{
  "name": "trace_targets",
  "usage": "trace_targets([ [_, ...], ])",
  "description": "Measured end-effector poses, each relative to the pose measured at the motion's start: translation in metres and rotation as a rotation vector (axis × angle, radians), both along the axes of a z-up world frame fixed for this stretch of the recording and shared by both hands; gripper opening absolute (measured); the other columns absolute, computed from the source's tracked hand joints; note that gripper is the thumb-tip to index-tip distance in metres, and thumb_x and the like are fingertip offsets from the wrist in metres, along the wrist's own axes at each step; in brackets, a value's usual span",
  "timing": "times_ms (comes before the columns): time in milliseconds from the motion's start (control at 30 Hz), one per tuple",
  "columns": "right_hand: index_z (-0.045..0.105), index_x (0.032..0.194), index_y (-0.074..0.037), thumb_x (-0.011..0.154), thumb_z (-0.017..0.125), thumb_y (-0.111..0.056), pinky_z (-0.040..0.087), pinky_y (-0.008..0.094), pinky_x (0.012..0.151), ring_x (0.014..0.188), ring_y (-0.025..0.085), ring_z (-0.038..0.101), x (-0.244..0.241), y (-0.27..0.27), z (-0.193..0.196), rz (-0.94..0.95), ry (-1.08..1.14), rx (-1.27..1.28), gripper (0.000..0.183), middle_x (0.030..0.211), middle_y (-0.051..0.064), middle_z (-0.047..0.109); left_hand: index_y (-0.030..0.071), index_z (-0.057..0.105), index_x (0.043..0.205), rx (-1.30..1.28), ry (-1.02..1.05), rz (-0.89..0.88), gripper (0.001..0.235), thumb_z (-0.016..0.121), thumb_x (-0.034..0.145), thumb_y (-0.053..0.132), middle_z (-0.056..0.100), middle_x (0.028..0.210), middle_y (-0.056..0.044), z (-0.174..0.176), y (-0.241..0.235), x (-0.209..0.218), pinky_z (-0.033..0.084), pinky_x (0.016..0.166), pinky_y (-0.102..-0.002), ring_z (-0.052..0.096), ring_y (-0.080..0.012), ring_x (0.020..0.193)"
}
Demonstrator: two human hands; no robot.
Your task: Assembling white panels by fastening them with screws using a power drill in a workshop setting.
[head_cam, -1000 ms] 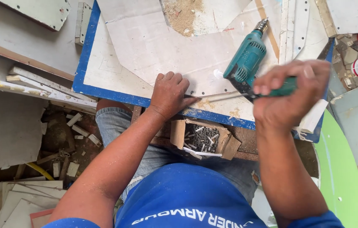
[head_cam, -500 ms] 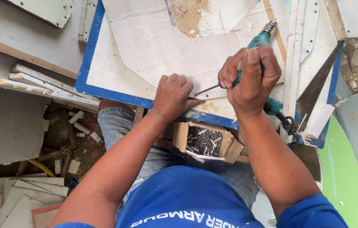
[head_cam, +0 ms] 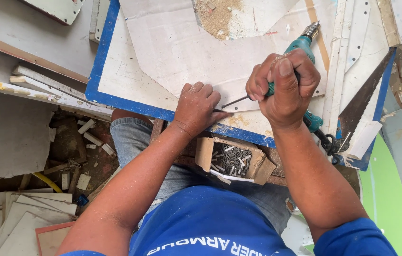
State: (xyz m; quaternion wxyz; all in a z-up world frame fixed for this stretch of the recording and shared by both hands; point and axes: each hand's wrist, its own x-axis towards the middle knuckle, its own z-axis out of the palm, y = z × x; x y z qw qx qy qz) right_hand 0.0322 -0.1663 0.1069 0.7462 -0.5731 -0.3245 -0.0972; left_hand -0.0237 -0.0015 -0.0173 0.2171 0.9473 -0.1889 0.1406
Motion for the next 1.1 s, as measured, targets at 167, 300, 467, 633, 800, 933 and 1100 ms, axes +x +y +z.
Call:
trace_targets([
  [167,0.046,0.060,-0.007,0.092,0.054,-0.017,0.039,0.027,0.031,0.030,0.014,0.039,0.014,-0.003,0.005,0.503,0.134,0.147,0.035,0.042,0.010,0.041,0.017,0.059,0.086,0.011,0.013,0.005,0.049,0.085,0.076,0.057,0.052,0.080,-0.001,0.001,0.002,0.000,0.043,0.078,-0.040,0.058,-0.0224,0.083],
  [300,0.050,0.054,-0.005,0.083,0.061,-0.014,0.035,0.029,0.031,0.031,0.013,0.035,0.013,0.004,0.010,0.725,0.191,0.215,0.033,0.041,0.007,0.037,0.017,0.059,0.085,-0.001,0.015,0.007,0.050,0.084,0.077,0.059,0.052,0.080,-0.001,-0.001,0.000,-0.001,0.043,0.077,-0.040,0.058,-0.0220,0.083],
  [467,0.054,0.088,-0.016,0.109,0.051,-0.041,0.040,0.024,0.042,0.048,0.011,0.045,-0.023,0.026,0.013,-0.243,0.167,0.014,0.032,0.065,0.000,0.047,0.014,0.056,0.083,0.036,-0.168,0.019,0.062,0.082,0.076,0.070,0.056,0.085,-0.007,-0.022,-0.002,0.001,0.038,0.067,-0.044,0.054,-0.0302,0.080],
  [633,0.043,0.143,-0.008,0.106,0.041,-0.054,0.047,0.033,0.089,0.097,0.017,0.050,-0.017,-0.006,0.045,0.143,0.304,-0.241,0.059,0.107,0.007,0.053,0.014,0.055,0.082,0.028,-0.172,0.010,0.062,0.074,0.082,0.073,0.056,0.085,-0.007,-0.021,-0.003,0.001,0.038,0.066,-0.045,0.054,-0.0315,0.080],
  [800,0.073,0.109,0.000,0.102,0.093,-0.018,0.058,0.028,0.071,0.079,0.016,0.067,-0.015,-0.029,0.076,-0.208,-0.278,-1.043,0.027,0.092,0.011,0.072,0.014,0.056,0.085,0.025,-0.171,0.008,0.062,0.080,0.078,0.071,0.057,0.086,-0.007,-0.025,-0.005,0.001,0.038,0.067,-0.045,0.054,-0.0315,0.081],
  [933,0.049,0.078,-0.012,0.097,0.103,-0.074,0.036,0.042,0.056,0.062,0.021,0.048,-0.008,-0.027,0.087,-0.527,-0.597,-1.490,0.083,0.073,0.002,0.053,0.014,0.056,0.084,0.026,-0.187,0.015,0.061,0.083,0.075,0.068,0.057,0.084,-0.007,-0.021,0.000,0.001,0.038,0.065,-0.046,0.054,-0.0321,0.080],
  [1100,0.045,0.143,-0.003,0.101,0.052,-0.013,0.048,0.051,0.092,0.121,0.035,0.053,-0.019,-0.004,0.146,0.269,-0.237,-1.511,0.043,0.139,0.019,0.043,0.014,0.058,0.086,0.044,-0.179,0.017,0.061,0.080,0.077,0.071,0.058,0.087,-0.008,-0.026,-0.002,0.000,0.038,0.067,-0.046,0.055,-0.0322,0.081],
])
